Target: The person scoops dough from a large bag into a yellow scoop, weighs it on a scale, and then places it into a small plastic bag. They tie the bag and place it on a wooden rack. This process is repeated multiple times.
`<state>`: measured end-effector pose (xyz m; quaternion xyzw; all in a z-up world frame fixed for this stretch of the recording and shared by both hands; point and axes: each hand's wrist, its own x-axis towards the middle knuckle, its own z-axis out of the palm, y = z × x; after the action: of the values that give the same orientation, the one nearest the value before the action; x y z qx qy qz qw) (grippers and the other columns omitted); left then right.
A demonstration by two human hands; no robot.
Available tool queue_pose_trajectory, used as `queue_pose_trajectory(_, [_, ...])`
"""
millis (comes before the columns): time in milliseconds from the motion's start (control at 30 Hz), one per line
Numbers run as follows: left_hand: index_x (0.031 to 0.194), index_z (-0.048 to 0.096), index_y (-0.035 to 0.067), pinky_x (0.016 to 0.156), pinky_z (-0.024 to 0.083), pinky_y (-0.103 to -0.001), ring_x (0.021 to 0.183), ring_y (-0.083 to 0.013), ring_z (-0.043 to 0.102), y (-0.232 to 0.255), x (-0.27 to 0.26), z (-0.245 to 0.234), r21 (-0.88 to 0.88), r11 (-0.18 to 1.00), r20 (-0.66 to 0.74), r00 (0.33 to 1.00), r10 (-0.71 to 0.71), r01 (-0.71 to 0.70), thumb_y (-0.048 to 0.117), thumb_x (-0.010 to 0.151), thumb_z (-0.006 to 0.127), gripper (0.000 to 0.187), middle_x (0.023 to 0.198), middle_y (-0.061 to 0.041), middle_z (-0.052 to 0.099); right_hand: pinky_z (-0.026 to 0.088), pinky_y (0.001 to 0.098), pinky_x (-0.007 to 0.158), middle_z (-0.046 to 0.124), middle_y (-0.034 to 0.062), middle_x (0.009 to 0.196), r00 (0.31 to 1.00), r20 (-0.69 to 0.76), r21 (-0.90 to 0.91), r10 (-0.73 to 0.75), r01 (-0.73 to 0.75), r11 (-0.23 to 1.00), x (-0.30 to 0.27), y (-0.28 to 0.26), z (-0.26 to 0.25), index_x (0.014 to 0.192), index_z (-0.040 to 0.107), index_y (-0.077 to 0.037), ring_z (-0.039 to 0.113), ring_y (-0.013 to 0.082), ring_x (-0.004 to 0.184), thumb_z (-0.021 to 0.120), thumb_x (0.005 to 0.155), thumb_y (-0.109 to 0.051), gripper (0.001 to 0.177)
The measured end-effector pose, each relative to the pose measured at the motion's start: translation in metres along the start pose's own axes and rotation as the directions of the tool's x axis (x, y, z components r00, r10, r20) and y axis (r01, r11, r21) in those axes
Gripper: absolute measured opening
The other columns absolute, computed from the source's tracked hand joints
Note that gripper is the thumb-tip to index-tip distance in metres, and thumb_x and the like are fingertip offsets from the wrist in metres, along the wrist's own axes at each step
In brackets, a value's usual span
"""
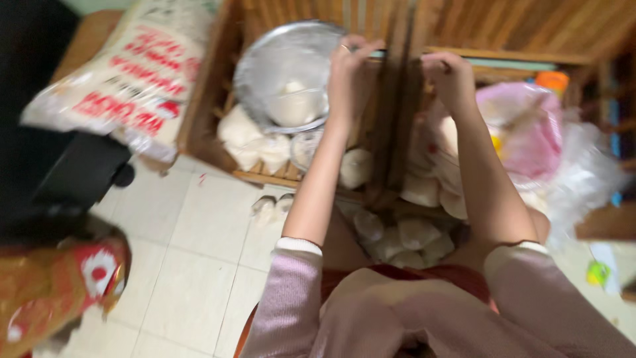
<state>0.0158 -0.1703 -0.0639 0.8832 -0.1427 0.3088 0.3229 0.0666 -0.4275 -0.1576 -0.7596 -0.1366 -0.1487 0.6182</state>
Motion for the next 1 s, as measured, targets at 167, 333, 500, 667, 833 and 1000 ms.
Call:
queue_pose_trajectory(167, [0.109, 0.079, 0.021, 0.101, 0.053, -0.046, 0.113, -0.0346, 0.064, 0.028, -0.035, 0.141, -0.202, 0.979, 0.250, 0.968, 0.041, 0.011, 0.014, 0.086, 0.067, 0.027, 0.120, -0.013, 0.068, 0.055, 0.0328, 0.060, 0.068, 0.0021, 0.082, 0.786, -0.310, 0.125, 0.536, -0.525, 0.842, -0.067, 0.142, -0.115, 0.106, 0.071, -0.004, 0.067, 0.0168, 0.072, 0.066, 0.100, -0.010, 0.011])
queue_pose_trajectory(333, [0.114, 0.073, 0.009, 0.087, 0.048, -0.054, 0.105, -0.0467, 0.058, 0.044, -0.101, 0.238, -0.049, 0.988, 0.329, 0.937, -0.120, 0.144, 0.014, 0.074, 0.072, 0.040, 0.121, -0.020, 0.063, 0.056, 0.0400, 0.095, 0.072, 0.0129, 0.122, 0.605, -0.023, -0.949, 0.796, -0.263, 0.172, -0.128, 0.186, -0.133, 0.133, 0.068, -0.034, 0.072, 0.0324, 0.105, 0.077, 0.080, -0.027, 0.054])
queue_pose_trajectory(500, [0.121, 0.073, 0.016, 0.092, 0.052, -0.049, 0.109, -0.0411, 0.063, 0.044, -0.123, 0.247, -0.047, 0.972, 0.433, 0.882, -0.187, 0.230, 0.013, 0.072, 0.073, 0.049, 0.127, -0.020, 0.062, 0.053, 0.0445, 0.097, 0.070, 0.0172, 0.125, 0.485, -0.186, -0.800, 0.855, -0.580, 0.155, -0.154, 0.209, -0.115, 0.128, 0.068, -0.018, 0.067, 0.0349, 0.114, 0.068, 0.089, -0.039, 0.044])
queue_pose_trajectory(667, [0.125, 0.071, 0.024, 0.093, 0.053, -0.049, 0.106, -0.0411, 0.065, 0.058, -0.103, 0.203, 0.026, 0.976, 0.578, 0.793, -0.189, 0.214, 0.024, 0.064, 0.084, 0.063, 0.119, -0.022, 0.062, 0.052, 0.0490, 0.093, 0.068, 0.0220, 0.124, 0.415, -0.464, -0.511, 0.783, -0.847, 0.145, -0.154, 0.259, -0.100, 0.128, 0.062, -0.006, 0.065, 0.0391, 0.115, 0.058, 0.097, -0.038, 0.046])
queue_pose_trajectory(833, [0.125, 0.073, 0.032, 0.089, 0.055, -0.052, 0.100, -0.0449, 0.066, 0.056, -0.097, 0.199, -0.005, 0.983, 0.551, 0.821, -0.149, 0.182, 0.026, 0.069, 0.082, 0.057, 0.128, -0.020, 0.062, 0.052, 0.0498, 0.094, 0.068, 0.0211, 0.125, 0.377, -0.502, -0.372, 0.779, -0.907, 0.199, -0.139, 0.278, -0.082, 0.135, 0.057, -0.006, 0.065, 0.0387, 0.116, 0.054, 0.101, -0.035, 0.045])
queue_pose_trajectory(1000, [0.122, 0.075, 0.030, 0.090, 0.055, -0.052, 0.099, -0.0449, 0.066, 0.048, -0.104, 0.209, -0.017, 0.980, 0.534, 0.830, -0.159, 0.199, 0.025, 0.072, 0.081, 0.051, 0.124, -0.020, 0.063, 0.052, 0.0505, 0.096, 0.068, 0.0202, 0.126, 0.406, -0.449, -0.367, 0.796, -0.896, 0.250, -0.127, 0.267, -0.061, 0.141, 0.052, -0.006, 0.066, 0.0382, 0.116, 0.050, 0.105, -0.032, 0.044])
